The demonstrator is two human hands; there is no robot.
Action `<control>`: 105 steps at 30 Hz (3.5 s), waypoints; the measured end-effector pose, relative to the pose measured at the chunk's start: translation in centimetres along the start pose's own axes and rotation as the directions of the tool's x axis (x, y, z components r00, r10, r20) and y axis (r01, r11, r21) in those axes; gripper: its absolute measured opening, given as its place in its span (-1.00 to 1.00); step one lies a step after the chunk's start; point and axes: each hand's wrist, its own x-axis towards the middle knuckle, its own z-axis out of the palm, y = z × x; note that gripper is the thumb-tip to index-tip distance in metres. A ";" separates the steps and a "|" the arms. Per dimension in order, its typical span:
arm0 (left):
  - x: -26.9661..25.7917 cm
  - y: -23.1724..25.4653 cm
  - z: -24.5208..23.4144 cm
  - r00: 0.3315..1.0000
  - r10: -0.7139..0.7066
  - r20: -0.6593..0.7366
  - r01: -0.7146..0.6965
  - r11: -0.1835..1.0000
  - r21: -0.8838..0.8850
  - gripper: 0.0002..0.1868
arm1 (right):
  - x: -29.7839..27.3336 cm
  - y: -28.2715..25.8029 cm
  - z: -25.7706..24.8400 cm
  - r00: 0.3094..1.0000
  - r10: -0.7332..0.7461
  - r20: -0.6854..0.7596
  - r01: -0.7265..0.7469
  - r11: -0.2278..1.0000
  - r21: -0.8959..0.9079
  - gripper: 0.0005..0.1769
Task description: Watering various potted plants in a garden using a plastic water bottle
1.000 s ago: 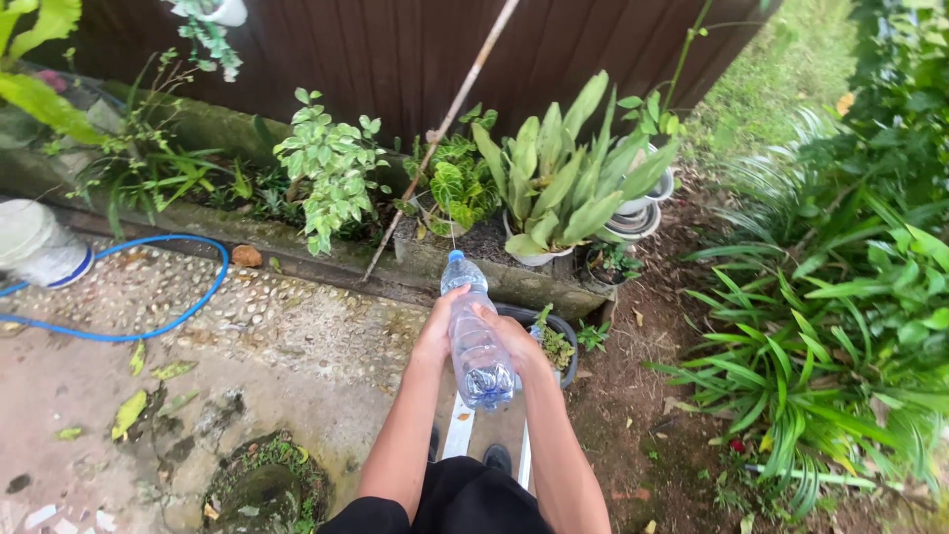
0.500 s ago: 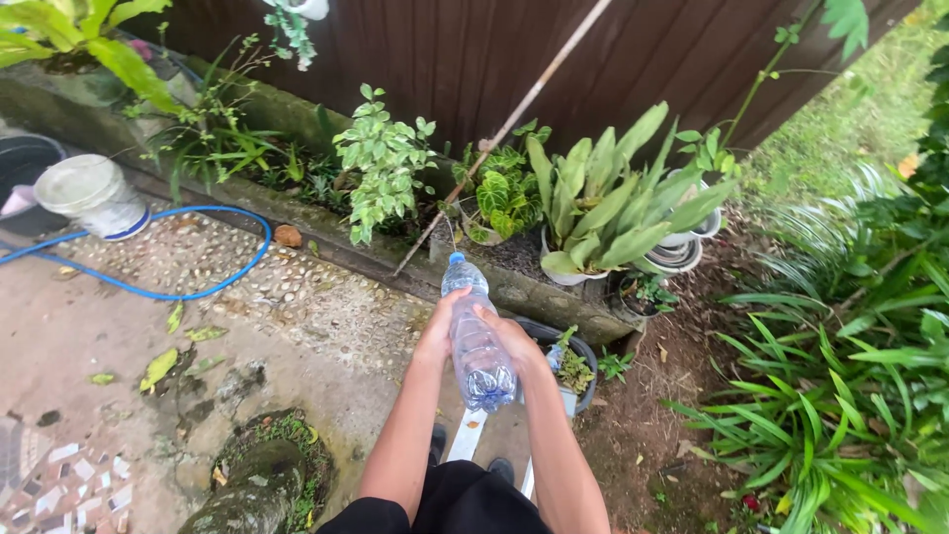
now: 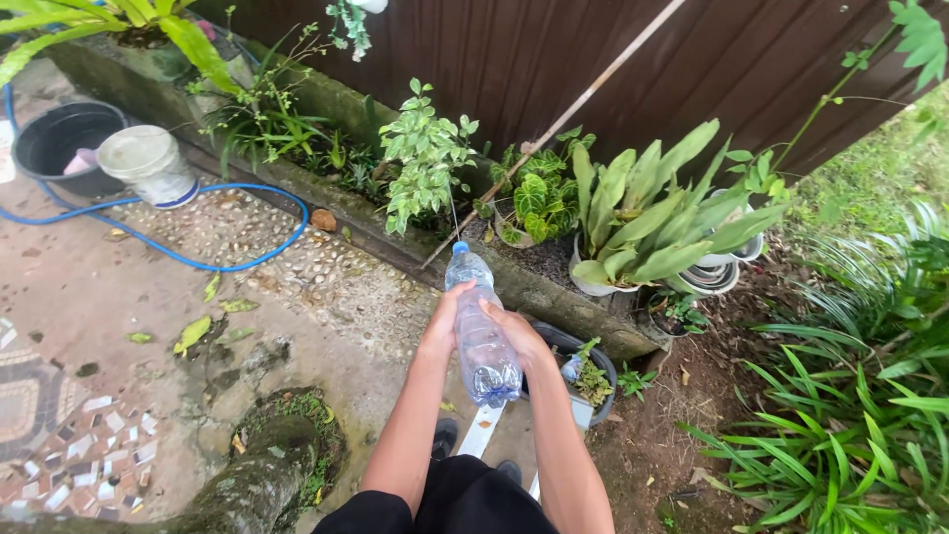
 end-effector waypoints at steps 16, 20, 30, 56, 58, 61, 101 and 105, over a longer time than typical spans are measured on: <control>0.6 1.5 -4.3 0.991 0.110 -0.070 -0.113 0.993 -0.035 -0.51 | 3.0 2.4 3.1 0.998 0.006 0.067 0.001 0.994 -0.106 -0.48; -3.6 3.2 -3.3 0.989 0.121 -0.089 -0.126 0.991 -0.053 -0.52 | 2.7 2.1 4.2 0.995 0.004 0.103 0.008 0.993 -0.117 -0.47; -3.6 4.8 -5.2 0.981 0.162 -0.104 -0.168 0.984 -0.055 -0.56 | 1.2 1.3 6.9 0.989 0.002 0.146 0.017 0.991 -0.134 -0.46; -6.1 4.8 -4.7 0.976 0.165 -0.143 -0.171 0.985 -0.027 -0.57 | 1.4 2.5 6.8 0.992 -0.006 0.124 0.016 0.997 -0.080 -0.49; -5.2 4.3 -4.7 0.977 0.160 -0.139 -0.163 0.986 -0.015 -0.54 | 0.8 2.3 6.5 0.993 -0.007 0.115 0.016 0.997 -0.080 -0.47; -3.8 3.5 -4.9 0.982 0.134 -0.133 -0.137 0.991 -0.010 -0.57 | 1.2 2.5 5.6 0.994 0.000 0.113 0.010 0.996 -0.084 -0.43; 1.3 -1.7 -0.7 1.000 -0.010 -0.011 0.011 0.986 0.164 -0.55 | 1.6 3.3 -2.4 0.999 -0.042 -0.026 0.045 0.993 0.112 -0.48; 5.6 -4.6 -1.6 1.000 -0.020 -0.004 0.020 0.985 0.173 -0.49 | 3.2 4.7 -4.5 0.998 -0.027 -0.060 0.033 0.994 0.108 -0.46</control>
